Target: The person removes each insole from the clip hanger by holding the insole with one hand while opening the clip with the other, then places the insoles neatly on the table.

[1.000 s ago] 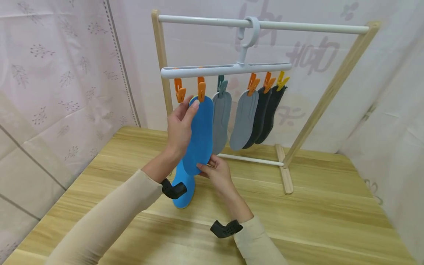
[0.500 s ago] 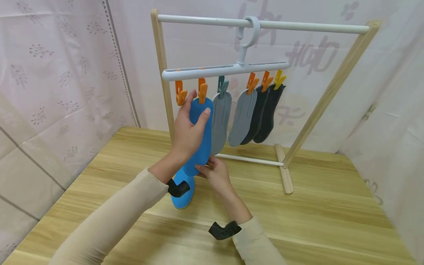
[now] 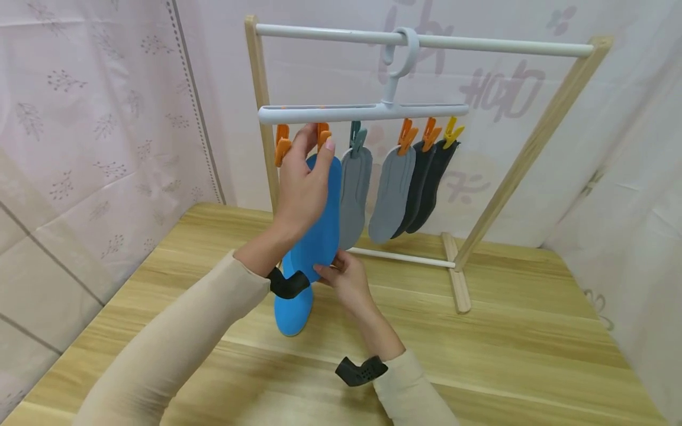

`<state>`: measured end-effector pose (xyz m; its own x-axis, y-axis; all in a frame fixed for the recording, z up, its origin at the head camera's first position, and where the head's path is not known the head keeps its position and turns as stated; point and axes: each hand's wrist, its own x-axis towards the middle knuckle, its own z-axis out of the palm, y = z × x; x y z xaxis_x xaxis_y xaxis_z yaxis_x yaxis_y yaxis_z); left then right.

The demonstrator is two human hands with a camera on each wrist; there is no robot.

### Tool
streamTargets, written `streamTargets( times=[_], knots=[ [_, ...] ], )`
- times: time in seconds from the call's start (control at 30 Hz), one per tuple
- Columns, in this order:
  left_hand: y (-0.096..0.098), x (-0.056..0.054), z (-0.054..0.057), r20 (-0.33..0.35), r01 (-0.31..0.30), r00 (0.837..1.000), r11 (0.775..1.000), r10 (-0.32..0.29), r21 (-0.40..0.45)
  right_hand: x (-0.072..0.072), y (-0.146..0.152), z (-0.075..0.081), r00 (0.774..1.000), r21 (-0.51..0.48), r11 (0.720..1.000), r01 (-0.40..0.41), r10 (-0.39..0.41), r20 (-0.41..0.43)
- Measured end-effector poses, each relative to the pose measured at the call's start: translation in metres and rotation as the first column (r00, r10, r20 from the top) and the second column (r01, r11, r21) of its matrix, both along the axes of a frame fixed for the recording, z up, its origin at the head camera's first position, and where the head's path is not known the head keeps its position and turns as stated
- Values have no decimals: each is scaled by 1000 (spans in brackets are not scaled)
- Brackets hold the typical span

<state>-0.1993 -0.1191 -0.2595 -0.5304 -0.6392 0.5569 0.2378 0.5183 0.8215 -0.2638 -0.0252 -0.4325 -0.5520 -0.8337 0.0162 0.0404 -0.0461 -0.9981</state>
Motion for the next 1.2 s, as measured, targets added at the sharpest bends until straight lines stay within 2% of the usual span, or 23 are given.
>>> streamTargets(
  times=[0.13, 0.23, 0.33, 0.5, 0.63, 0.83, 0.93, 0.97, 1.03, 1.17, 1.2],
  knots=[
    [-5, -2, 9, -24, 31, 999, 999, -30, 27, -1, 1, 1, 1000, 4, 1000, 24, -24, -13],
    [-12, -3, 12, -31, 40, 999, 998, -39, 54, -1, 2, 1, 1000, 4, 1000, 22, -22, -13],
    [-19, -3, 12, -10, 42, 999, 996, -41, 79, -1, 3, 0, 1000, -4, 1000, 7, -7, 1],
    [-26, -3, 15, 51, 40, 998, 992, -46, 116, -4, 7, -2, 997, -41, 997, -59, 61, 38],
    [-32, -5, 18, 90, 35, 995, 993, -45, 111, -8, 9, -1, 994, -64, 994, -83, 88, 71],
    [-42, -12, 20, 120, 9, 993, 995, -21, 103, -10, 13, 1, 995, -79, 994, -80, 85, 59],
    [-43, -13, 18, 128, 5, 992, 992, -21, 124, -11, 17, -2, 995, -87, 992, -86, 91, 48],
    [-43, -13, 18, 129, 4, 991, 992, -21, 128, -15, 18, -8, 993, -127, 986, -107, 112, 36],
    [-42, -14, 18, 132, -1, 991, 990, -17, 139, -16, 21, -9, 993, -138, 984, -110, 115, 28],
    [-39, -17, 21, 141, -8, 990, 985, -17, 173, -15, 29, -1, 995, -124, 988, -91, 96, 34],
    [-38, -18, 21, 142, -9, 990, 983, -17, 184, -11, 33, 6, 996, -80, 995, -66, 70, 50]
  ],
)
